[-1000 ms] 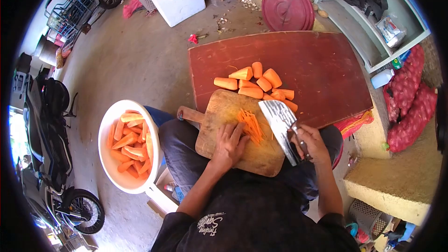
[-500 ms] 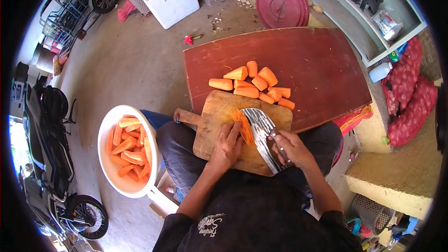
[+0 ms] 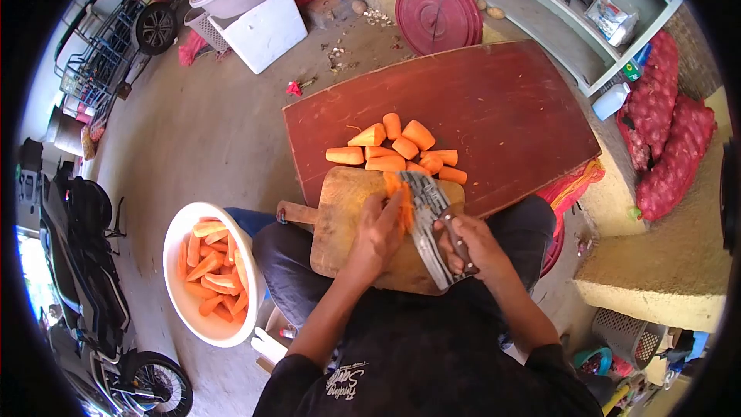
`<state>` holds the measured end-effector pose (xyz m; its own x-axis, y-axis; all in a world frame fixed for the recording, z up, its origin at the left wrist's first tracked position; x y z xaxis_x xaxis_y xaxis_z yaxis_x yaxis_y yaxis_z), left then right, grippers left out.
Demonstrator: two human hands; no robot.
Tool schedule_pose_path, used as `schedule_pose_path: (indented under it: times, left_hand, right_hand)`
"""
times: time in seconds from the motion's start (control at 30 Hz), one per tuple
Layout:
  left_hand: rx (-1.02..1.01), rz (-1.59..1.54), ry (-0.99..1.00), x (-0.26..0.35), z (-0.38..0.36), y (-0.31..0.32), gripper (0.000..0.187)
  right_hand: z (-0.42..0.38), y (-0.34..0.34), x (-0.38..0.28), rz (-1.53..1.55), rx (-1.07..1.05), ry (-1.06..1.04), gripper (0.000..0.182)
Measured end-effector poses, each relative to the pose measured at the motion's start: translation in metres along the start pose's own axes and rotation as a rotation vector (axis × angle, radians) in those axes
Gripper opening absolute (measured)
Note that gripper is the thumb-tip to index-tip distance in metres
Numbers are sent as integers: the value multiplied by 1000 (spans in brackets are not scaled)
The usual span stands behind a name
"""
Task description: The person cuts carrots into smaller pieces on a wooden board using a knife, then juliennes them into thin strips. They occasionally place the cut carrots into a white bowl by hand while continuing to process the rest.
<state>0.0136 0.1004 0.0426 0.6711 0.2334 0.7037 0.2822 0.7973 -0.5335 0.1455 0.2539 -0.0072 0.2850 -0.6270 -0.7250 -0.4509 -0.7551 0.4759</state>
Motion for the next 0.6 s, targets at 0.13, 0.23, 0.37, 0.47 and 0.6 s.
schedule_pose_path:
  times: [0.13,0.23,0.37,0.47,0.6]
  left_hand:
    - [-91,-76,138,28,64,44,56]
    - [-88,-104,238,35,105,90,55]
    - [-52,-213,218,35,162,147,40]
    - [-51,-280,239,37,204,175,35]
    - [-154,-239,188,18,230,211,38]
  right_hand:
    - [-5,-33,-54,-11,132,-171,43]
    - [2,-66,-86,28,170,-239,43]
    - [19,-106,-124,-27,334,-256,40]
    - [35,-120,-155,-62,361,-308,38]
    - [48,-133,-189,-501,514,-487,33]
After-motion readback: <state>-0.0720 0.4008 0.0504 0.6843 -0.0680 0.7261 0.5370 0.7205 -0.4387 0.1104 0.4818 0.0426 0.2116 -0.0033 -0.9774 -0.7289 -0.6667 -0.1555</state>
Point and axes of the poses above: each hand's wrist, its own z-axis towards the middle knuckle, its own y-axis out of the palm, x = y × z, the point moved 8 cm from there along z, towards the middle knuckle, and after that the axes turned 6 degrees about x, right-handed, at the moved point
